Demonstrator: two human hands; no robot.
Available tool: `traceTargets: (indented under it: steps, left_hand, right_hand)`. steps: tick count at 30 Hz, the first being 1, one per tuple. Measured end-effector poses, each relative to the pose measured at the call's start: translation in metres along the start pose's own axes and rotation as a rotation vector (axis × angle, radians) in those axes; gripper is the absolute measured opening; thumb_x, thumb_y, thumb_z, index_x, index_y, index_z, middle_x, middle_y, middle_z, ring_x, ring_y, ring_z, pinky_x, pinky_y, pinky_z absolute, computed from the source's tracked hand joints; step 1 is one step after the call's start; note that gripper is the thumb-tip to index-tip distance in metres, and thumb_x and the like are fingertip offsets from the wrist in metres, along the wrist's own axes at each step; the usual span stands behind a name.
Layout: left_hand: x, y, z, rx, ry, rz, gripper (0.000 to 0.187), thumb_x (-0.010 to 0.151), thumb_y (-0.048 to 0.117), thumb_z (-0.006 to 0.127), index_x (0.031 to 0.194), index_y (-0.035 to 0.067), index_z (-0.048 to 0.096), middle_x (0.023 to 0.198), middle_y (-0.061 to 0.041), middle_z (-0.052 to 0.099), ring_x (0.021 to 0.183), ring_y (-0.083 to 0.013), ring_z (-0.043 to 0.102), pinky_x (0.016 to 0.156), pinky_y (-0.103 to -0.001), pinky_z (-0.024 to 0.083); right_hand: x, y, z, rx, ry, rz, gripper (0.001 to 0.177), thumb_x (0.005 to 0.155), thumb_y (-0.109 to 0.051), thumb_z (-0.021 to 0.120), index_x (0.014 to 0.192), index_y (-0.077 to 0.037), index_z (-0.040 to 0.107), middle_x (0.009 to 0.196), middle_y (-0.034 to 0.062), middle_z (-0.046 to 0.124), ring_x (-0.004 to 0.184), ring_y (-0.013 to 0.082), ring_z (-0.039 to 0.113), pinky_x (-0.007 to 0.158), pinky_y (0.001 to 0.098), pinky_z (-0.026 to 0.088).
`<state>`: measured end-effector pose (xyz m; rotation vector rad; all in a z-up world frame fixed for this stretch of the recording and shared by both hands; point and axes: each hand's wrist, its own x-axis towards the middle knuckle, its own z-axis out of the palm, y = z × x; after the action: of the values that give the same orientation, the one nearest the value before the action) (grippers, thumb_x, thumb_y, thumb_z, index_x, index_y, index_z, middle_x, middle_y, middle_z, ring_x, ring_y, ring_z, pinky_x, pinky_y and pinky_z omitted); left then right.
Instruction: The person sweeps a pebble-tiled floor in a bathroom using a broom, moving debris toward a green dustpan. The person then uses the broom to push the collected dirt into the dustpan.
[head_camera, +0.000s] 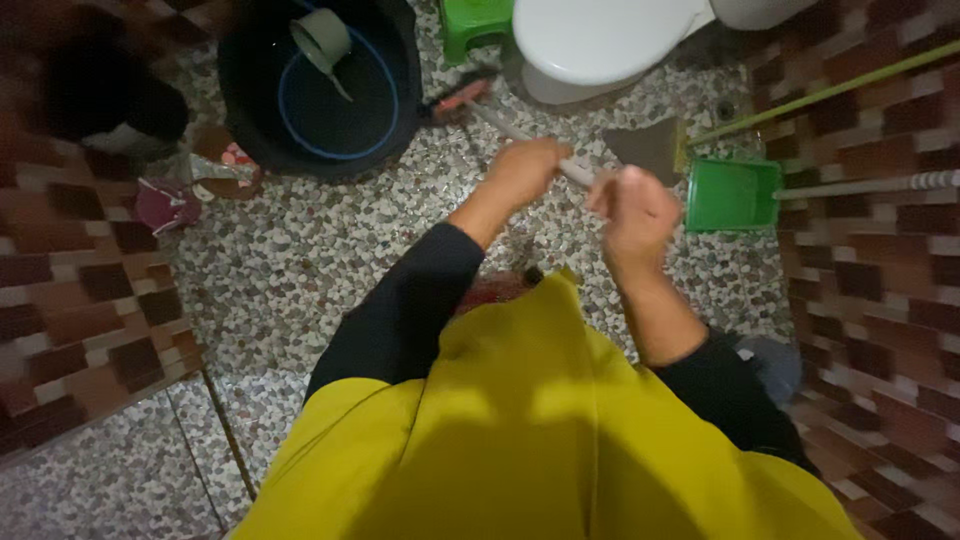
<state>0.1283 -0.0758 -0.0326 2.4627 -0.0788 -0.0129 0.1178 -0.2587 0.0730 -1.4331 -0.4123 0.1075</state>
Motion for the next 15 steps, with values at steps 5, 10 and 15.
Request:
traceTargets:
  steps: [5, 10, 15]
  left_hand:
    - [0.034, -0.061, 0.097, -0.073, -0.103, -0.137, 0.017, 0.090, 0.019, 0.060, 0.097, 0.011, 0.073, 0.104, -0.020, 0.072, 0.098, -0.0425, 0.069, 0.082, -0.054, 0.052]
    - [0.019, -0.010, 0.154, -0.547, -0.133, -0.311, 0.025, 0.097, 0.025, 0.052, 0.105, 0.010, 0.071, 0.102, -0.016, 0.074, 0.094, -0.0362, 0.072, 0.084, -0.049, 0.053]
    - [0.011, 0.062, 0.104, -0.544, -0.115, 0.121, 0.027, 0.096, 0.019, 0.053, 0.106, 0.014, 0.079, 0.106, -0.011, 0.076, 0.103, -0.0322, 0.071, 0.099, -0.055, 0.034]
  right_hand:
    - [-0.004, 0.073, -0.022, -0.307, -0.046, 0.130, 0.043, 0.111, -0.024, 0.056, 0.073, -0.004, 0.059, 0.068, -0.0006, 0.055, 0.063, 0.0070, 0.047, 0.058, 0.0288, 0.039]
    - [-0.008, 0.069, -0.052, -0.523, -0.015, 0.091, 0.045, 0.111, -0.026, 0.058, 0.073, -0.002, 0.059, 0.065, -0.0006, 0.054, 0.062, 0.0074, 0.047, 0.058, 0.0287, 0.039]
    - [-0.009, 0.011, -0.073, -0.513, -0.037, 0.110, 0.041, 0.109, -0.027, 0.061, 0.076, -0.003, 0.062, 0.069, -0.0015, 0.055, 0.065, 0.0065, 0.048, 0.058, 0.0294, 0.040]
